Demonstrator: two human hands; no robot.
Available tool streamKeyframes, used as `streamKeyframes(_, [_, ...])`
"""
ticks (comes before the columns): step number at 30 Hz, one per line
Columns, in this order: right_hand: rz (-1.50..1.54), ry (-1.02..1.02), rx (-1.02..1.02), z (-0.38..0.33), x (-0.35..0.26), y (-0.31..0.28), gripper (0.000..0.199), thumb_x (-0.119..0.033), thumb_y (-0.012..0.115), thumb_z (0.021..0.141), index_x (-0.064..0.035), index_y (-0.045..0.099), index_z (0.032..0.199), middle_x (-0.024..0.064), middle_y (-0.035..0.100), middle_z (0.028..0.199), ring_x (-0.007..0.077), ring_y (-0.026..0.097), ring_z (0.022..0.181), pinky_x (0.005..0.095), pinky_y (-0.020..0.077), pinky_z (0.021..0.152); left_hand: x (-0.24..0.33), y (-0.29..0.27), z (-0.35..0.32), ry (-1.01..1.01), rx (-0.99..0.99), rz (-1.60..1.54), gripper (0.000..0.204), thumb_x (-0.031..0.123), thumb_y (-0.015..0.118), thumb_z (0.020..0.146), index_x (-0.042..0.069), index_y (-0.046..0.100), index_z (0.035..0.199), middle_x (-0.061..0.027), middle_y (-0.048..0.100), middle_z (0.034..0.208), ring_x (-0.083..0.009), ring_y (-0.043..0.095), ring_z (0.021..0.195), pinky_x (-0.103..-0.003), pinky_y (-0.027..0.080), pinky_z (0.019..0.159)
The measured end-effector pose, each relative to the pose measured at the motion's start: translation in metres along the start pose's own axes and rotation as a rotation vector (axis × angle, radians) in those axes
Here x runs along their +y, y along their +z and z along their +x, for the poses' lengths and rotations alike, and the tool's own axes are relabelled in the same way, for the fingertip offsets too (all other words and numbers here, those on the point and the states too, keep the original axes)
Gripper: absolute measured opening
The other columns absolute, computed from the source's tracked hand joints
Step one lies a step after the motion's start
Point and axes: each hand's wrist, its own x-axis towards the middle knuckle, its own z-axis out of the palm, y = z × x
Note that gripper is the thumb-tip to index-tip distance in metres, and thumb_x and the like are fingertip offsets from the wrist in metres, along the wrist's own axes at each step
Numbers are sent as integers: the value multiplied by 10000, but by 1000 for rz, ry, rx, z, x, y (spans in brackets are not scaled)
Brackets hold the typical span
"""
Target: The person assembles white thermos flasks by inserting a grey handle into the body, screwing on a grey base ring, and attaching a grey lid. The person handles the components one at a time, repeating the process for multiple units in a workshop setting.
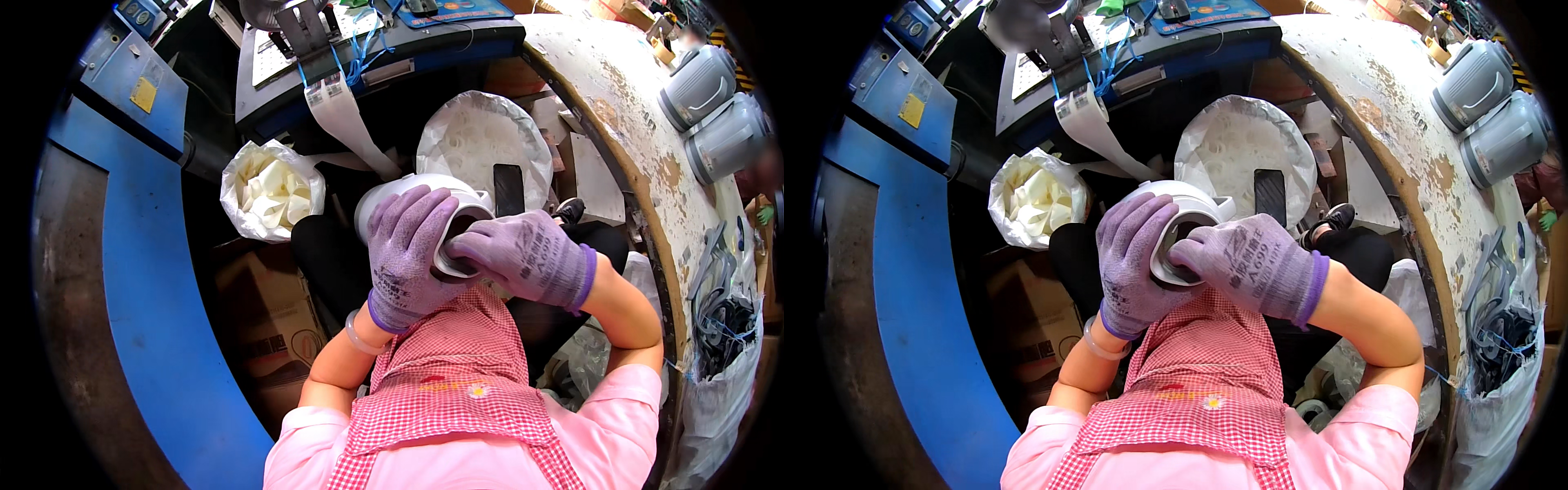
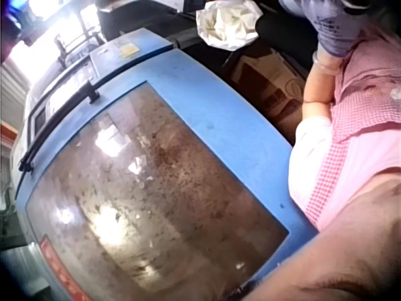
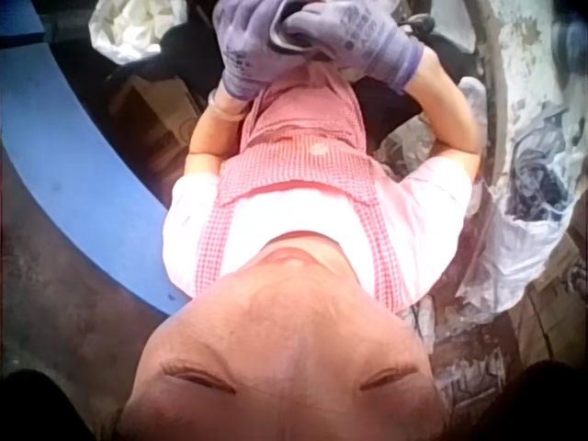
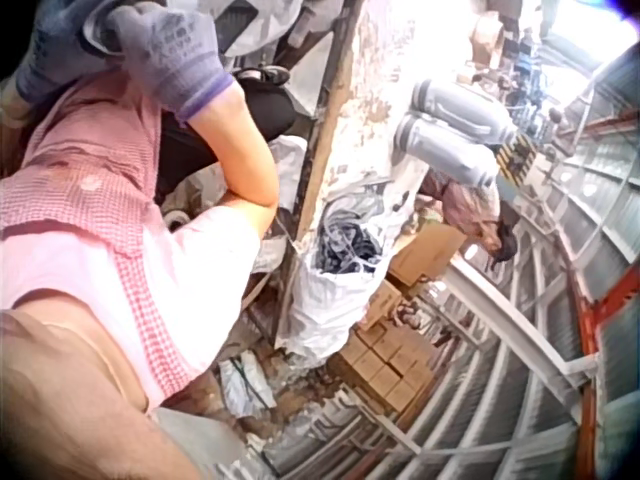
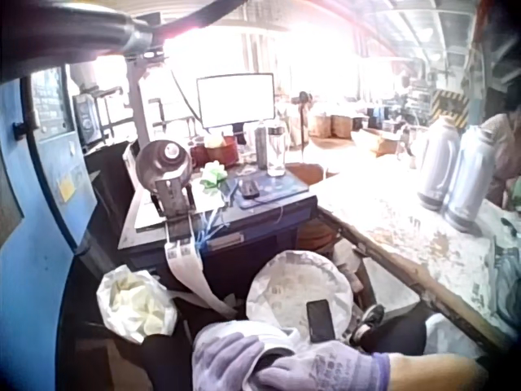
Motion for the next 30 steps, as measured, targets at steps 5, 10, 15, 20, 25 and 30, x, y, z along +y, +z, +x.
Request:
streamKeyframes(5, [433,-13,151,-15,-5,-24,317,-88,584,939,-50,584,1253,118,675,986,222,693,897,336,546,780,-1,-6,8,28,46,32,774,380,903,614,74,602,1258,-115,613,1278,-330,565,1206,-492,411,1042])
streamKeyframes(10, [777,285,619,-49,14,-35,401,-35,525,962,54,531,1353,100,662,1173,151,634,1012,279,506,880,-18,-11,9,49,148,99,804,418,908,635,91,563,1283,-96,596,1288,-311,547,1189,-480,390,1027])
streamKeyframes(15, [976,423,520,-23,19,10,428,-54,581,952,-19,543,1377,74,645,1051,119,628,891,239,510,757,-19,-6,21,64,176,128,794,420,902,648,89,561,1284,-99,597,1287,-301,548,1180,-467,394,1002])
streamKeyframes(20, [-16,40,811,24,14,10,256,-23,676,878,0,693,1132,85,690,810,127,655,659,272,527,624,-22,4,20,53,321,86,808,423,908,656,61,541,1278,-127,595,1260,-324,558,1155,-466,429,987])
streamKeyframes(25, [945,487,711,52,15,8,165,-141,632,968,7,693,924,19,624,647,52,568,561,220,429,491,-46,10,6,42,434,-94,897,358,960,598,37,498,1296,-141,573,1223,-347,572,1121,-455,494,958])
streamKeyframes(30, [914,285,583,65,24,3,287,-112,763,871,-19,657,1121,-41,537,698,27,479,597,184,385,545,-58,8,-1,-64,453,-112,889,348,960,588,28,505,1281,-143,573,1200,-341,578,1103,-446,496,952])
